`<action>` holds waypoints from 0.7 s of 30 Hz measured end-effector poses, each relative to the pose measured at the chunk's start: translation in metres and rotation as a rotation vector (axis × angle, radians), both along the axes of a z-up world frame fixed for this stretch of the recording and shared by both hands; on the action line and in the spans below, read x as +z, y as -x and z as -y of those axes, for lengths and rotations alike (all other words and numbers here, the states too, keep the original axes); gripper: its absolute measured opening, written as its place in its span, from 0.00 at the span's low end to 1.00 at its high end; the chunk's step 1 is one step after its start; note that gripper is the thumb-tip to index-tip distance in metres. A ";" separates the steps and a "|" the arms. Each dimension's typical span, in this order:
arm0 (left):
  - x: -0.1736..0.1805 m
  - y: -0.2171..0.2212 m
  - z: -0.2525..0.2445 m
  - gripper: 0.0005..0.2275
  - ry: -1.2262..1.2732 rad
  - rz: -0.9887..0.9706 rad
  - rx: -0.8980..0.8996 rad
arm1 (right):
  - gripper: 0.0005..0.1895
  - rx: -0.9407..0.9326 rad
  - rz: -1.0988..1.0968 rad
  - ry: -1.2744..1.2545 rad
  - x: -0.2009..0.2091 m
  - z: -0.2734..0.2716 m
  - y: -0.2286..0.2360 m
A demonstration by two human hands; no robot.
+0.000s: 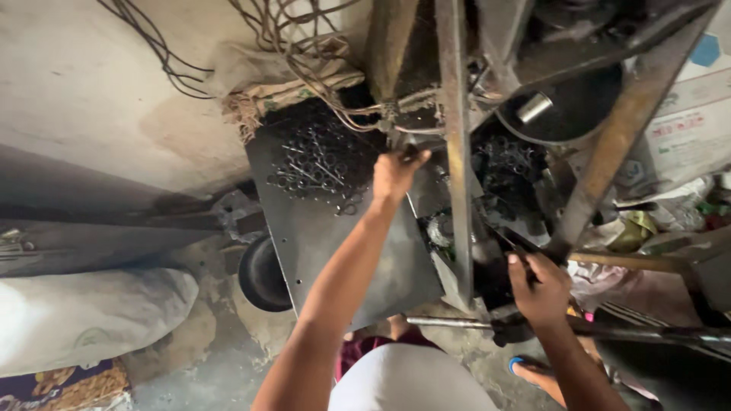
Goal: The person operates a manual press machine by placing metal pieces into the mold, pulling a lever to activate the press, and then removing the formed metal parts. The process is repeated continuously throughout the clip.
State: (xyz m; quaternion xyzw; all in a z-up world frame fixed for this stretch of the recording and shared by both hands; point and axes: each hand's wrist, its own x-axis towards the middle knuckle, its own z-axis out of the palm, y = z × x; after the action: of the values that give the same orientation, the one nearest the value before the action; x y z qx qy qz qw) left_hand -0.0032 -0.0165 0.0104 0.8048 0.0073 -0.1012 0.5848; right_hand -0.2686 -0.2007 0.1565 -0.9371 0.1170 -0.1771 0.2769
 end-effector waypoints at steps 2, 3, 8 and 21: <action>0.005 -0.002 0.012 0.24 -0.039 0.011 0.010 | 0.08 -0.011 0.019 0.018 -0.002 -0.001 0.002; 0.004 -0.003 0.018 0.24 -0.031 0.026 0.014 | 0.08 -0.035 0.010 0.004 -0.003 -0.001 0.002; -0.023 -0.015 0.025 0.26 0.145 0.103 -0.033 | 0.09 -0.008 0.110 -0.007 -0.010 0.004 0.005; 0.018 0.230 -0.080 0.17 -0.032 0.063 0.232 | 0.18 0.026 0.823 0.196 0.073 0.068 0.104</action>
State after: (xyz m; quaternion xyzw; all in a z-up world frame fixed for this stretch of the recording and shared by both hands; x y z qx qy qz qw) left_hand -0.2335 0.0639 0.0280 0.8105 0.0839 -0.0074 0.5796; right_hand -0.3730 -0.2687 0.2298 -0.8116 -0.0328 -0.5433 0.2123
